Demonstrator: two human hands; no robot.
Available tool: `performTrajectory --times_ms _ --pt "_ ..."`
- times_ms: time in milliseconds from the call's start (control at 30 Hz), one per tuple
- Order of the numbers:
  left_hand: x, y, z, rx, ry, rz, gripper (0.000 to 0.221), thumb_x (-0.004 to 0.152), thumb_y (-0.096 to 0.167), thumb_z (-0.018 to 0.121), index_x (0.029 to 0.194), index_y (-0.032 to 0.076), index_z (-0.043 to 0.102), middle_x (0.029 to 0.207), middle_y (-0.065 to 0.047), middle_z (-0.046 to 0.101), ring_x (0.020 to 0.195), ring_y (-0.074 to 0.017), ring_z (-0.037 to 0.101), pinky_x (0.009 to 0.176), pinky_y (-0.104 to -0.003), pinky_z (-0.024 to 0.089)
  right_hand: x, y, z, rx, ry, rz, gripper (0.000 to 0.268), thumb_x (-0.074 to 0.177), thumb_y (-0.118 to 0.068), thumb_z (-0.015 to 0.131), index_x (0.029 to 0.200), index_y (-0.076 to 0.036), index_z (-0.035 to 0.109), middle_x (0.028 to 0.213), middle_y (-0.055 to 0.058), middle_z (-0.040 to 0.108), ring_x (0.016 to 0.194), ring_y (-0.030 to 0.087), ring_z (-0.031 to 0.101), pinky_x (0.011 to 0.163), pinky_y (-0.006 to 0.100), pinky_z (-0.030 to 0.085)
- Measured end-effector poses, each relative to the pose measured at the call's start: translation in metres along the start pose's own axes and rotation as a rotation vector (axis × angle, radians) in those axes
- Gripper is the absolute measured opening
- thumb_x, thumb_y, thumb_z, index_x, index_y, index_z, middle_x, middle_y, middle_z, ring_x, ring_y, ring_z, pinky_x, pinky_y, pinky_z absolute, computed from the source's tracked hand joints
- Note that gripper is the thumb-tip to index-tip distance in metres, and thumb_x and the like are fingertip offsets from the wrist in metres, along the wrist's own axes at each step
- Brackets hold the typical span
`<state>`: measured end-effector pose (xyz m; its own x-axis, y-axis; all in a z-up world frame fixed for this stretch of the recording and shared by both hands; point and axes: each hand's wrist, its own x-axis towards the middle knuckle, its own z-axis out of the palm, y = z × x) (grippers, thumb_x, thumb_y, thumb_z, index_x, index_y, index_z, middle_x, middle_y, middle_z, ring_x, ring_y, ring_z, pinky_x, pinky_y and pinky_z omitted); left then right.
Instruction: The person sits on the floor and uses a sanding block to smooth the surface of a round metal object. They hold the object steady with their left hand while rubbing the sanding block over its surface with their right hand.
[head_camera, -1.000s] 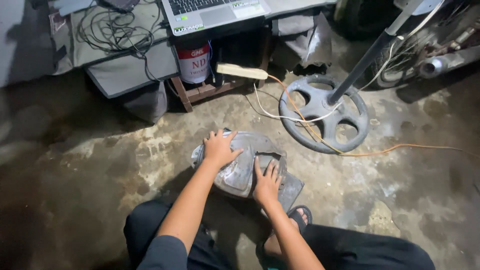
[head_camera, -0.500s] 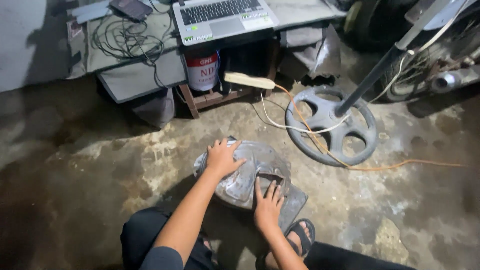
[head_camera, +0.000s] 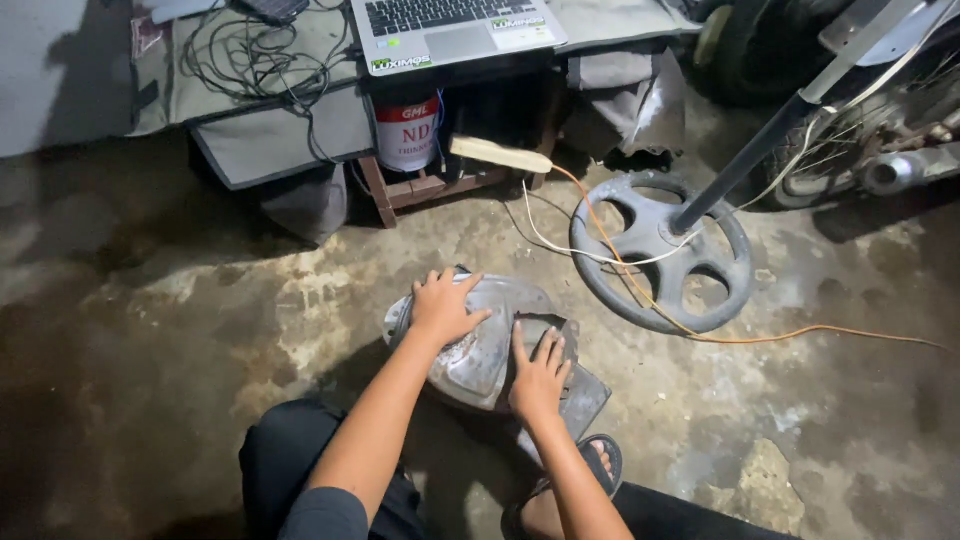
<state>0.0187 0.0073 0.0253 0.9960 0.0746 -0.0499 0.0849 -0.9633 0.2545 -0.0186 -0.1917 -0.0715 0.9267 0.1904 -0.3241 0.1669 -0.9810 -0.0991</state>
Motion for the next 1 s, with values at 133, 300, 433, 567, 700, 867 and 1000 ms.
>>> performTrajectory --times_ms 133,300,433,567,700,867,1000 --pt "-0.002 0.005 -0.009 -0.016 0.015 0.0 0.067 0.083 0.062 0.071 0.142 0.031 0.06 0.129 -0.015 0.061 0.121 -0.038 0.058 0.1 -0.064 0.042 -0.036 -0.008 0.0 0.036 -0.04 -0.008 0.111 0.087 -0.005 0.071 0.167 -0.032 -0.001 0.166 0.032 0.01 0.155 0.049 0.009 0.119 0.062 0.022" --pt "-0.003 0.005 -0.007 -0.006 0.013 -0.003 0.066 0.083 0.059 0.072 0.141 0.029 0.062 0.126 -0.016 0.062 0.12 -0.0388 0.058 0.099 -0.062 0.044 -0.01 0.001 0.009 0.058 0.004 0.002 0.121 0.079 -0.007 0.081 0.167 -0.034 0.002 0.166 0.032 0.007 0.155 0.05 0.008 0.118 0.065 0.022" --pt "-0.007 0.006 -0.009 -0.021 0.015 0.001 0.065 0.084 0.059 0.071 0.141 0.03 0.061 0.129 -0.016 0.062 0.121 -0.0385 0.058 0.099 -0.062 0.043 -0.027 -0.005 0.016 0.092 0.027 -0.004 0.122 0.079 -0.006 0.081 0.167 -0.032 0.0 0.166 0.033 0.008 0.154 0.051 0.012 0.118 0.064 0.025" --pt "-0.003 0.005 -0.012 -0.007 0.001 -0.011 0.065 0.084 0.06 0.07 0.141 0.03 0.062 0.13 -0.015 0.062 0.122 -0.0378 0.058 0.099 -0.061 0.043 -0.039 -0.011 0.013 0.072 -0.011 0.015 0.115 0.083 -0.006 0.076 0.167 -0.034 0.003 0.166 0.031 0.008 0.155 0.049 0.011 0.119 0.062 0.025" --pt "-0.004 0.006 -0.009 0.006 -0.005 -0.014 0.065 0.084 0.059 0.071 0.141 0.032 0.06 0.131 -0.013 0.062 0.122 -0.0364 0.058 0.1 -0.061 0.043 -0.015 -0.004 -0.002 0.047 0.032 0.019 0.109 0.086 -0.003 0.069 0.166 -0.036 0.004 0.166 0.031 0.008 0.155 0.05 0.008 0.118 0.066 0.023" --pt "-0.002 0.008 -0.017 -0.021 -0.013 -0.027 0.065 0.084 0.058 0.071 0.141 0.03 0.061 0.131 -0.015 0.063 0.122 -0.0371 0.058 0.1 -0.062 0.042 -0.048 -0.011 0.004 0.02 0.007 0.021 0.1 0.092 -0.003 0.063 0.167 -0.034 0.005 0.165 0.03 0.014 0.155 0.048 0.013 0.118 0.063 0.026" --pt "-0.001 0.004 -0.007 0.003 -0.013 -0.023 0.066 0.083 0.065 0.068 0.14 0.032 0.06 0.128 -0.014 0.062 0.12 -0.0368 0.058 0.098 -0.059 0.044 -0.023 -0.005 -0.005 0.013 0.038 0.028 0.097 0.093 -0.003 0.06 0.166 -0.038 0.006 0.166 0.03 0.013 0.155 0.049 0.012 0.118 0.065 0.024"
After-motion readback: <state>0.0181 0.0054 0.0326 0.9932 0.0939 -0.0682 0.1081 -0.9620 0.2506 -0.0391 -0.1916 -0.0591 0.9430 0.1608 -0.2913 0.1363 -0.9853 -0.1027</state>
